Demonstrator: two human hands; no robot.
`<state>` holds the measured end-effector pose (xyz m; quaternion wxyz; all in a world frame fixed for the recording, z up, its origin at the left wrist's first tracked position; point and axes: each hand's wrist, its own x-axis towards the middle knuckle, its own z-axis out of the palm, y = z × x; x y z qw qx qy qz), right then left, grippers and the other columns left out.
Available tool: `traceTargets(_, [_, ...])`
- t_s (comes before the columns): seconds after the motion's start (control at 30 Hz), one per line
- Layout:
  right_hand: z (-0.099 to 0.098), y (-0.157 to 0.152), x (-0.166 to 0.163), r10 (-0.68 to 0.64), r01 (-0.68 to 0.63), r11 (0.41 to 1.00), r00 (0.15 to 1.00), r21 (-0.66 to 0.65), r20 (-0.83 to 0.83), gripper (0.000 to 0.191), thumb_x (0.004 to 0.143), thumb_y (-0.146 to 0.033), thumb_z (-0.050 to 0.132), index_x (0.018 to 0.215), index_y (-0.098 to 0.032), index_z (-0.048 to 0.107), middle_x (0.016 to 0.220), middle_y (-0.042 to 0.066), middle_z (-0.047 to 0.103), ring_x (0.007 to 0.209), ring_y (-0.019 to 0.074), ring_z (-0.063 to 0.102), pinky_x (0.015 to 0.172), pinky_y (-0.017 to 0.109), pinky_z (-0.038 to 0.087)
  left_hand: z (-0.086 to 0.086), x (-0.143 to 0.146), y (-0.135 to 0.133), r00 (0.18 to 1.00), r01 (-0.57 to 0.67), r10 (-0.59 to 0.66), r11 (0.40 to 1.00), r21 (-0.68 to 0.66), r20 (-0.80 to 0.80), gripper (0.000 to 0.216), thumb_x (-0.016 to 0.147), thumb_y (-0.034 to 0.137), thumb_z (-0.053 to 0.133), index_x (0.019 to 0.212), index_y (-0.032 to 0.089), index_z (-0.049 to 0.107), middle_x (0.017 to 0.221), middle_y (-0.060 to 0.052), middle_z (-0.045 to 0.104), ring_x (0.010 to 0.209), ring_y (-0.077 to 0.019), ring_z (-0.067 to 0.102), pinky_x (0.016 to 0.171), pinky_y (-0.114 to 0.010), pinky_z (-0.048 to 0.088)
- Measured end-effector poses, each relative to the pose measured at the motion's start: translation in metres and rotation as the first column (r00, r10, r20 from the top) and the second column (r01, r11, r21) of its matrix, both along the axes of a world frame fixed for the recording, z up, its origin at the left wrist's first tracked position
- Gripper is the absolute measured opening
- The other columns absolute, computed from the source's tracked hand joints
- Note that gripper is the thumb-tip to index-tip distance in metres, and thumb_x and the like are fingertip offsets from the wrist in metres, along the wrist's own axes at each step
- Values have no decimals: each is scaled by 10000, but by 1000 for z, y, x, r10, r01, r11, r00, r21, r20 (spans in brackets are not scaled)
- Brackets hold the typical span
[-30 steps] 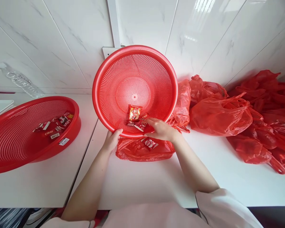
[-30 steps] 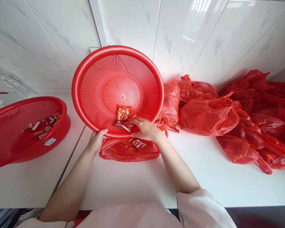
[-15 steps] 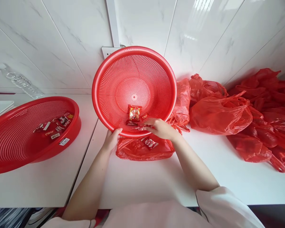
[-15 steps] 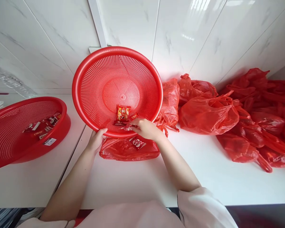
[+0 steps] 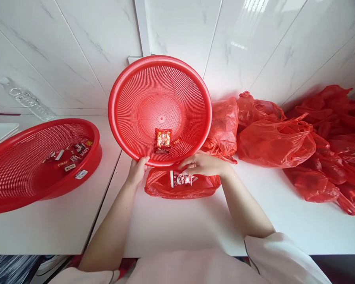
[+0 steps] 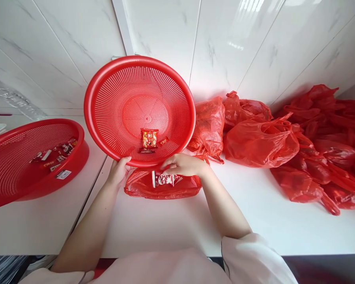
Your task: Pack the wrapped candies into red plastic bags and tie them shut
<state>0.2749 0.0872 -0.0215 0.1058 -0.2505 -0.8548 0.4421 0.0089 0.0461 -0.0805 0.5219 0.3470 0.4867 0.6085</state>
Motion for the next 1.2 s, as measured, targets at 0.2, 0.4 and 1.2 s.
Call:
traceTargets(0.2, [-15,2,-14,-350,365,867,931,339,-109,225,959,-287,509,1042,-182,690,941,65,730,836,178,678,808,307,507,0,3,-3,999,47,-47,998,-29,5,393,747,286,676,1121,178,625,1068,-80,708,939,-281,697,723,-377,593])
traceTargets(0.4, [-39,1,-37,-284,323,863,946,389,-155,383,953,-270,524,1326,-187,550,1253,118,644,1141,215,621,982,357,488,1,11,-14,983,175,-178,982,-73,-34,406,805,344,664,1183,204,621,1129,-82,695,990,-276,685,728,-354,580])
traceTargets(1.2, [-9,7,5,-500,464,780,866,420,-29,254,969,-232,453,1103,-192,665,1073,71,720,972,188,677,873,303,501,-4,2,-6,993,111,-113,993,-49,-43,315,751,306,690,1035,178,644,874,-42,671,826,-228,668,673,-324,564])
